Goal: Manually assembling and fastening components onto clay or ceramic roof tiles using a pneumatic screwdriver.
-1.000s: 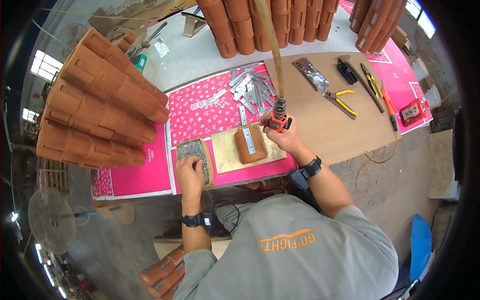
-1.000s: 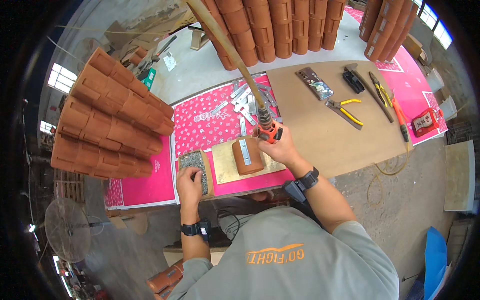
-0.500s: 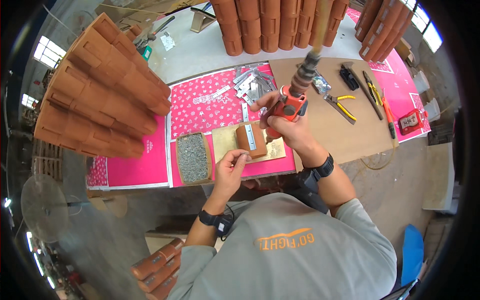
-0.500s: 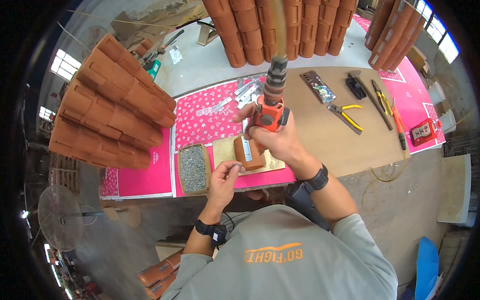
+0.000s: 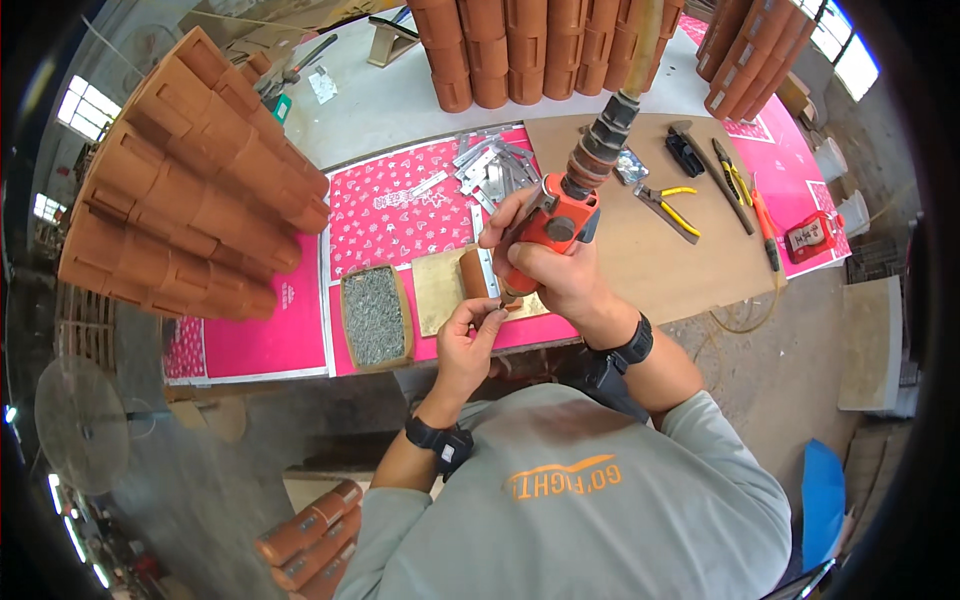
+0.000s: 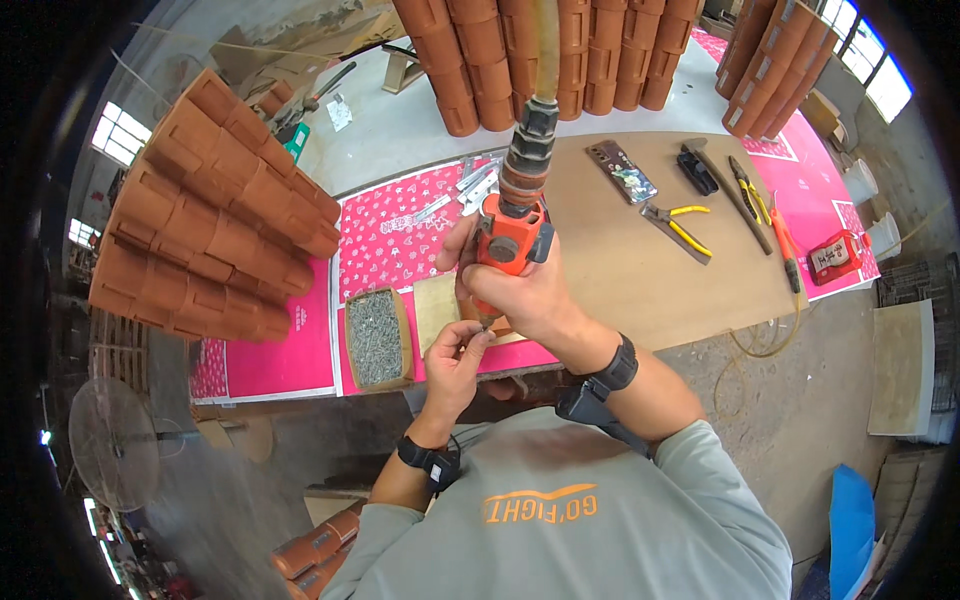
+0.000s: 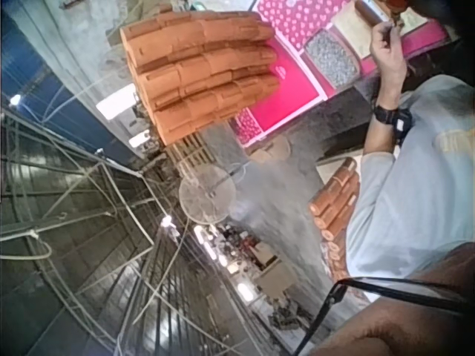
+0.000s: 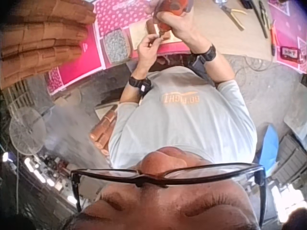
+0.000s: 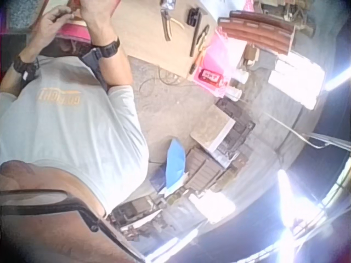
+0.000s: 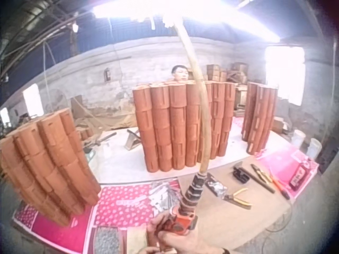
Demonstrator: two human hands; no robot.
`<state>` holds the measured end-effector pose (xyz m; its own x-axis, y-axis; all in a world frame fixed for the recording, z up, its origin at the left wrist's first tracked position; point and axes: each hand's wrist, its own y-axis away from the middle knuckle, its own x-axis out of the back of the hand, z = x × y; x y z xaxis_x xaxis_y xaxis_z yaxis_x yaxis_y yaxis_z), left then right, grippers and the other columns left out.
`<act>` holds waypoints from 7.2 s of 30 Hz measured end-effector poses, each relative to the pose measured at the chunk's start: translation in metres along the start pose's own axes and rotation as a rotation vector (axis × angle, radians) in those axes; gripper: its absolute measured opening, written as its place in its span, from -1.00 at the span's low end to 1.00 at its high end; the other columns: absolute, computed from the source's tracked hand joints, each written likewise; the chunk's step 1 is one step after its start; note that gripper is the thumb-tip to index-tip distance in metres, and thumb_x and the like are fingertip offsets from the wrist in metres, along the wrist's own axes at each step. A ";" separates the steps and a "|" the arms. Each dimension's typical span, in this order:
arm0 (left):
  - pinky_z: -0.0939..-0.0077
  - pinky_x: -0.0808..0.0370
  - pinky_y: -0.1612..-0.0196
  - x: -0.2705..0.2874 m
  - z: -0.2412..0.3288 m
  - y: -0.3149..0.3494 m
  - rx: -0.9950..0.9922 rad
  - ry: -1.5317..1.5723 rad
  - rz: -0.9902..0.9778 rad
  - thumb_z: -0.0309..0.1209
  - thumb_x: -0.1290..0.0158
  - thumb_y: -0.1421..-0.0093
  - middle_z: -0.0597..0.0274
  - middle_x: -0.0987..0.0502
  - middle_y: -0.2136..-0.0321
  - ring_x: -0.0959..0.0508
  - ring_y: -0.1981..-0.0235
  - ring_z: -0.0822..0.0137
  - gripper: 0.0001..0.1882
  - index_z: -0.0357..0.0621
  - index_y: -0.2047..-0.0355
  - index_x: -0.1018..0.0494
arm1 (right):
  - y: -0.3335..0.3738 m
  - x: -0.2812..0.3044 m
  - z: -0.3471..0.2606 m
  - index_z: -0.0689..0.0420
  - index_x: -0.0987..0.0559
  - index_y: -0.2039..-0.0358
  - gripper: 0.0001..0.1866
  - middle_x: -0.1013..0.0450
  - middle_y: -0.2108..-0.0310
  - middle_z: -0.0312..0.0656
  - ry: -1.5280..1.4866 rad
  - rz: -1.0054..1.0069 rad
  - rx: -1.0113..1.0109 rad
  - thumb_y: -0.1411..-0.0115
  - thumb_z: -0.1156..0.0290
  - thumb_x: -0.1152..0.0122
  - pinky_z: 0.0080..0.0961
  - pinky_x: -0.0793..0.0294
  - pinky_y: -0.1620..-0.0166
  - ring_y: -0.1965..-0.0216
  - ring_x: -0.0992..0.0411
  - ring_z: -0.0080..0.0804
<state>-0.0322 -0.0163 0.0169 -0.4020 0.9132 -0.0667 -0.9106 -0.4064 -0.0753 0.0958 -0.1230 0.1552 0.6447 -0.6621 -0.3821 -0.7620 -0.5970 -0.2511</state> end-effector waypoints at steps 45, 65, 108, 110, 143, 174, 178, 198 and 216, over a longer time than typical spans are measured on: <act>0.20 -0.30 -0.20 0.001 -0.021 -0.034 -0.136 -0.426 0.145 -0.45 -0.29 0.00 -0.02 -0.34 -0.08 -0.31 -0.17 0.01 -0.68 -0.16 0.18 -0.57 | -0.016 0.015 0.057 0.27 -0.48 0.27 -0.74 -0.52 0.35 -0.14 0.160 -0.044 0.010 0.06 0.65 -0.09 -0.56 -0.51 0.32 0.38 -0.49 -0.49; 0.08 -0.25 -0.27 0.001 -0.027 -0.028 -0.282 -0.594 0.092 -0.26 -0.45 0.16 -0.15 -0.16 -0.23 -0.21 -0.25 -0.11 0.08 -0.24 -0.30 -0.08 | -0.012 0.014 0.074 0.19 -0.46 0.43 -0.87 -0.46 0.48 -0.28 0.181 -0.062 -0.007 0.05 0.64 -0.15 -0.50 -0.46 0.30 0.43 -0.42 -0.55; 0.50 -0.62 0.24 0.094 0.022 -0.020 0.059 0.077 0.340 -0.49 -0.02 -0.33 0.04 -0.61 0.21 -0.65 0.18 0.30 -0.83 -0.31 0.12 -0.44 | -0.022 0.010 0.067 0.23 -0.48 0.25 -0.74 -0.50 0.34 -0.23 0.109 -0.088 0.002 0.00 0.68 -0.08 -0.51 -0.50 0.22 0.27 -0.49 -0.51; 0.47 -0.62 0.12 0.085 0.024 -0.020 0.084 0.142 0.342 -0.51 -0.01 -0.33 0.00 -0.61 0.21 -0.64 0.16 0.24 -0.82 -0.34 0.10 -0.42 | -0.024 0.008 0.063 0.24 -0.49 0.26 -0.75 -0.52 0.36 -0.22 0.167 -0.061 -0.029 0.01 0.68 -0.08 -0.51 -0.51 0.23 0.30 -0.49 -0.53; 0.63 -0.54 0.24 0.005 0.008 -0.017 0.116 -0.012 0.100 -0.52 -0.16 -0.23 0.16 -0.65 0.34 -0.60 0.34 0.50 -0.82 -0.40 0.20 -0.55 | -0.020 -0.005 0.018 0.31 -0.49 0.31 -0.75 -0.50 0.40 -0.11 -0.095 -0.073 -0.003 0.08 0.64 -0.03 -0.56 -0.53 0.39 0.46 -0.48 -0.49; 0.30 -0.32 -0.16 0.003 -0.024 -0.075 -0.101 -0.417 0.202 -0.44 -0.29 -0.06 0.11 -0.50 0.01 -0.40 -0.08 0.18 -0.83 -0.23 0.33 -0.65 | -0.048 0.013 0.061 0.28 -0.52 0.32 -0.76 -0.54 0.40 -0.16 0.070 0.030 0.078 0.07 0.69 -0.06 -0.58 -0.52 0.35 0.41 -0.48 -0.57; 0.36 -0.32 -0.17 0.006 -0.032 -0.077 0.040 -0.181 0.165 -0.46 -0.27 -0.10 0.13 -0.46 -0.03 -0.40 -0.10 0.25 -0.85 -0.27 0.33 -0.65 | -0.050 0.017 0.071 0.27 -0.52 0.30 -0.76 -0.53 0.39 -0.16 0.085 0.050 0.071 0.06 0.68 -0.07 -0.56 -0.52 0.34 0.42 -0.48 -0.55; 0.22 -0.21 -0.27 0.002 -0.047 -0.057 -0.191 -0.307 -0.001 -0.29 -0.39 0.04 -0.02 -0.15 -0.18 -0.23 -0.24 0.12 0.05 -0.29 -0.30 0.04 | -0.047 0.014 0.079 0.22 -0.43 0.28 -0.74 -0.47 0.39 -0.18 0.134 -0.043 0.031 0.04 0.70 -0.05 -0.54 -0.51 0.36 0.39 -0.47 -0.49; 0.16 -0.18 -0.29 0.006 -0.036 -0.058 -0.215 -0.410 -0.046 -0.28 -0.48 0.17 -0.12 -0.11 -0.22 -0.17 -0.28 0.00 0.20 -0.27 -0.33 0.09 | -0.045 0.015 0.061 0.24 -0.47 0.18 -0.68 -0.53 0.33 -0.20 0.208 -0.075 0.003 0.02 0.65 -0.14 -0.51 -0.51 0.19 0.28 -0.49 -0.53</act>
<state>0.0219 0.0116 -0.0153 -0.4059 0.8496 0.3367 -0.9052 -0.3228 -0.2765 0.1354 -0.0785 0.1066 0.6984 -0.6952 -0.1703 -0.7112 -0.6472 -0.2746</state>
